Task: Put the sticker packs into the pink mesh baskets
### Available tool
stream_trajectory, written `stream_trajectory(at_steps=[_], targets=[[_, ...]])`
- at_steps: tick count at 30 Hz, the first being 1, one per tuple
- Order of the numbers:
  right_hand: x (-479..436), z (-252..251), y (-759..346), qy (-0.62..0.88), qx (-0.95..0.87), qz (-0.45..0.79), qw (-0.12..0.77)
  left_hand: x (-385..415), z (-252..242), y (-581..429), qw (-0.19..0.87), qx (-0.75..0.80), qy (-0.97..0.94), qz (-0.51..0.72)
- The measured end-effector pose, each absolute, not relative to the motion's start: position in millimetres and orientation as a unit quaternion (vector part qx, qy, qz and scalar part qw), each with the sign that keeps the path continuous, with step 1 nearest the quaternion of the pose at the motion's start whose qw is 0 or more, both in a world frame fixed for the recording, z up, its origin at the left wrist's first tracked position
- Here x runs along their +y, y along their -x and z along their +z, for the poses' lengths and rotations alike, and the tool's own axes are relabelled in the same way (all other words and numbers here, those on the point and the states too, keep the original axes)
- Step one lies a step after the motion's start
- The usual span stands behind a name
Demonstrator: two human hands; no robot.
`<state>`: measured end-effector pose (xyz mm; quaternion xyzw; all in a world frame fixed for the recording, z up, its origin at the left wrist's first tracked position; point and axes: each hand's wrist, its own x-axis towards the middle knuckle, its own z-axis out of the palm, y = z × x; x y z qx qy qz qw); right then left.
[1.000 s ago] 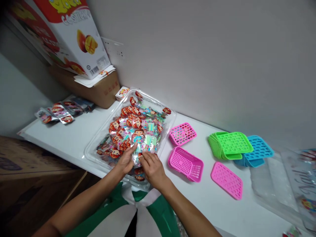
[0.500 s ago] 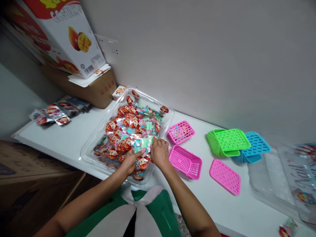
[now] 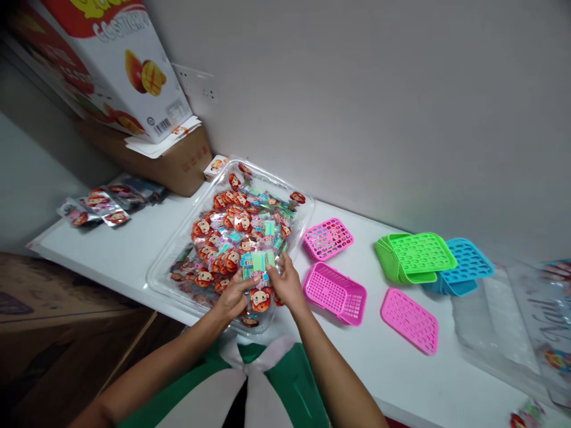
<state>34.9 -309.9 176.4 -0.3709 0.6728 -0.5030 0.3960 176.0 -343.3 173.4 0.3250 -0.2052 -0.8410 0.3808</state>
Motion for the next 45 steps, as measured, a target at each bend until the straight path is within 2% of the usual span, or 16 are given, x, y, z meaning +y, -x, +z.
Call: stream_trajectory(at_steps=[3,7,15,20,26,32,34,36,39,43,45], targets=[[-311,189,-37,0.234,0.582,-0.569,0.532,-340,179,-180,0.386,-0.194,-0.313,-0.846],[-308,199,-40,0.165,0.492,-0.591,0.617,-334,183,-185,0.366,-0.162,-0.294,-0.868],[-315,192,-49,0.195,0.511,-0.564,0.619,-341,194,-187,0.379,-0.203,-0.312,-0.847],[-338,194,-30,0.179,0.545,-0.648,0.502,-359,195,-195,0.416,-0.22,-0.392,-0.79],[-344,218,-16,0.178,0.482,-0.64,0.571,-366,194,-204,0.423,-0.236,-0.431,-0.762],[-355,205,-34,0.236,0.533,-0.511,0.632,-364,202,-198,0.4,-0.259,-0.387,-0.789],[-362,199,-32,0.254,0.558,-0.512,0.601,-365,207,-199,0.394,-0.274,-0.391,-0.786],[-368,195,-27,0.283,0.601,-0.524,0.533,-368,211,-205,0.398,-0.304,-0.397,-0.769],[-375,190,-19,0.343,0.638,-0.53,0.441,-377,214,-216,0.424,-0.383,-0.445,-0.69],[-382,188,-8,0.375,0.647,-0.522,0.411,-394,211,-232,0.451,-0.47,-0.499,-0.571],[-382,195,-4,0.401,0.65,-0.516,0.388,-400,211,-238,0.465,-0.443,-0.496,-0.584]])
